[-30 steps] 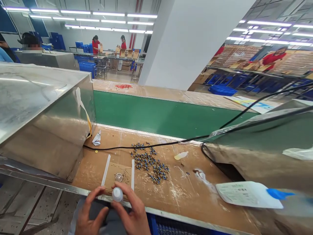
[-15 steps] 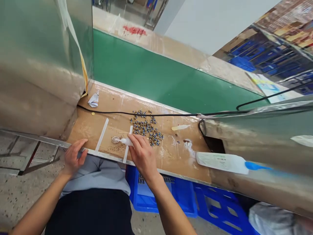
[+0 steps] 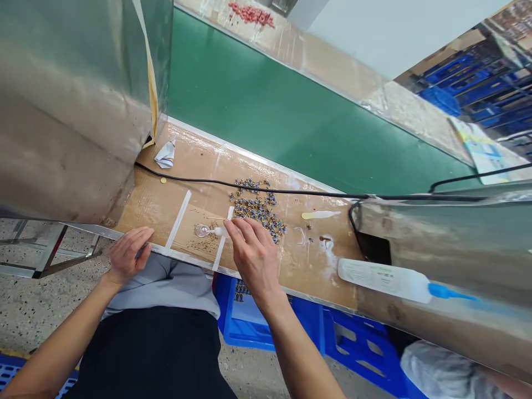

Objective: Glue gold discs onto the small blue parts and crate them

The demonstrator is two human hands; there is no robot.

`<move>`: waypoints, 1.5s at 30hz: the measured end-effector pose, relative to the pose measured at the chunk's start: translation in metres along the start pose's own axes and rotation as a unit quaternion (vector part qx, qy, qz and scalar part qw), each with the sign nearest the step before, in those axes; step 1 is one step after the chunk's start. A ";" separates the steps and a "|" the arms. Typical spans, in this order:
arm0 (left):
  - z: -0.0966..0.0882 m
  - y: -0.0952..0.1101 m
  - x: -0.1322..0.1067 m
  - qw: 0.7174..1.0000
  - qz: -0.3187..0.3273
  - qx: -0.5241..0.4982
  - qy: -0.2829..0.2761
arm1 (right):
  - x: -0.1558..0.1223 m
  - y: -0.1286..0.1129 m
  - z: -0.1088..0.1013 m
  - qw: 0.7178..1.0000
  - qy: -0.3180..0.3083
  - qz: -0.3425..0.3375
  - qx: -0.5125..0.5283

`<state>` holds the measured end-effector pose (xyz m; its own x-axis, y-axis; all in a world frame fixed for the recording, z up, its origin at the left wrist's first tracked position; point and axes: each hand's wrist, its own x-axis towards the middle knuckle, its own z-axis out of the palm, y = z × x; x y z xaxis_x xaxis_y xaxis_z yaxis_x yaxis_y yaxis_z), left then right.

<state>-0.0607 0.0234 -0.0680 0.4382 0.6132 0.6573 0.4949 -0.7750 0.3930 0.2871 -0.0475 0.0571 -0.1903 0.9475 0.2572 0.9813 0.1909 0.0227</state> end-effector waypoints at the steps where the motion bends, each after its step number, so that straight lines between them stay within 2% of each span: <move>1: 0.000 0.000 0.000 1.000 -0.001 0.000 0.000 | 0.000 0.000 0.000 1.000 0.000 0.003 0.002; 7: -0.001 0.001 0.001 1.000 -0.001 -0.001 0.003 | -0.002 0.000 0.001 1.000 -0.001 0.019 0.017; 33: -0.003 0.003 0.005 1.000 -0.005 -0.001 0.005 | -0.003 -0.001 0.000 1.000 0.010 0.013 0.023; 45: -0.002 0.002 0.002 1.000 -0.015 -0.003 -0.001 | -0.003 -0.002 0.002 0.996 0.030 0.039 0.076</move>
<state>-0.0604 0.0228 -0.0642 0.4252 0.6369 0.6431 0.5034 -0.7569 0.4167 0.2853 -0.0507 0.0541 -0.1062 0.9450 0.3095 0.9768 0.1574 -0.1454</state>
